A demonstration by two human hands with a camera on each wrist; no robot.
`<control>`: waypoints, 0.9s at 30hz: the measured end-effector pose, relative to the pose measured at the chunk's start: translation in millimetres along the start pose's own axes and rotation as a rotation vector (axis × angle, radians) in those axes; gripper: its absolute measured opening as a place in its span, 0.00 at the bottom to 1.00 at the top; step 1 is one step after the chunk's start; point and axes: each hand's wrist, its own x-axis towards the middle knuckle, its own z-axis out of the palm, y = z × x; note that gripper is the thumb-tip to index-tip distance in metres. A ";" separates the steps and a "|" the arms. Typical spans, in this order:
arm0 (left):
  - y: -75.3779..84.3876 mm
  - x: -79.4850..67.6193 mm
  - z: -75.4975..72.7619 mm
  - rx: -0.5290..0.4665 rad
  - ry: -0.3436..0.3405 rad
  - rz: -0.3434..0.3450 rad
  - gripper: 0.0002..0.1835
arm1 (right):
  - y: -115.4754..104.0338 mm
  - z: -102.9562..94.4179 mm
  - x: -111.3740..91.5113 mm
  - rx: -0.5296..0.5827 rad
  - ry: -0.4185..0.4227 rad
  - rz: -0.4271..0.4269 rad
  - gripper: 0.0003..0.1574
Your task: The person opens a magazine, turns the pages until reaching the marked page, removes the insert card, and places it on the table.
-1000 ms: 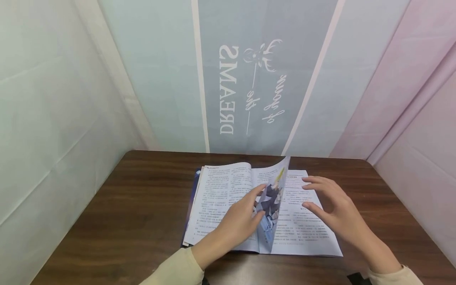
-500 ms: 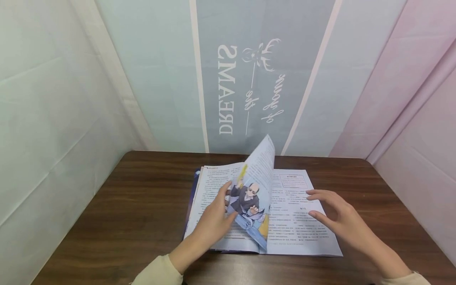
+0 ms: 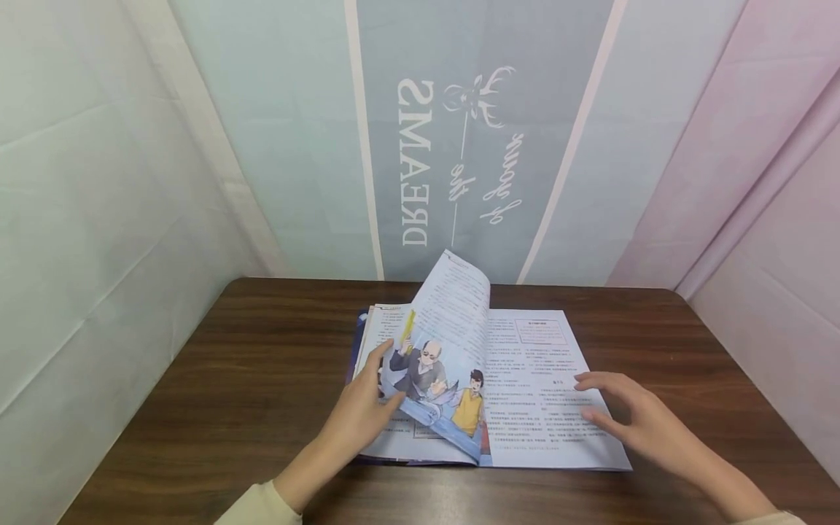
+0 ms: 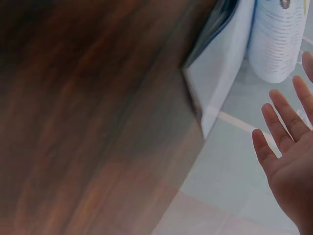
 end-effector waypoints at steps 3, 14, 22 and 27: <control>-4.6 -1.8 -4.5 0.031 -0.006 -0.011 0.43 | 5.6 0.3 -4.9 -0.011 -0.021 0.013 0.28; -22.0 -11.1 -14.4 0.117 -0.021 -0.016 0.40 | 25.1 2.8 -21.5 -0.022 -0.144 0.103 0.33; -34.4 -18.6 -21.5 0.152 -0.068 0.016 0.39 | 37.8 4.0 -29.4 0.001 -0.170 0.061 0.36; -42.2 -22.2 -27.2 0.171 -0.140 0.018 0.39 | 42.5 3.3 -31.7 0.010 -0.188 0.060 0.37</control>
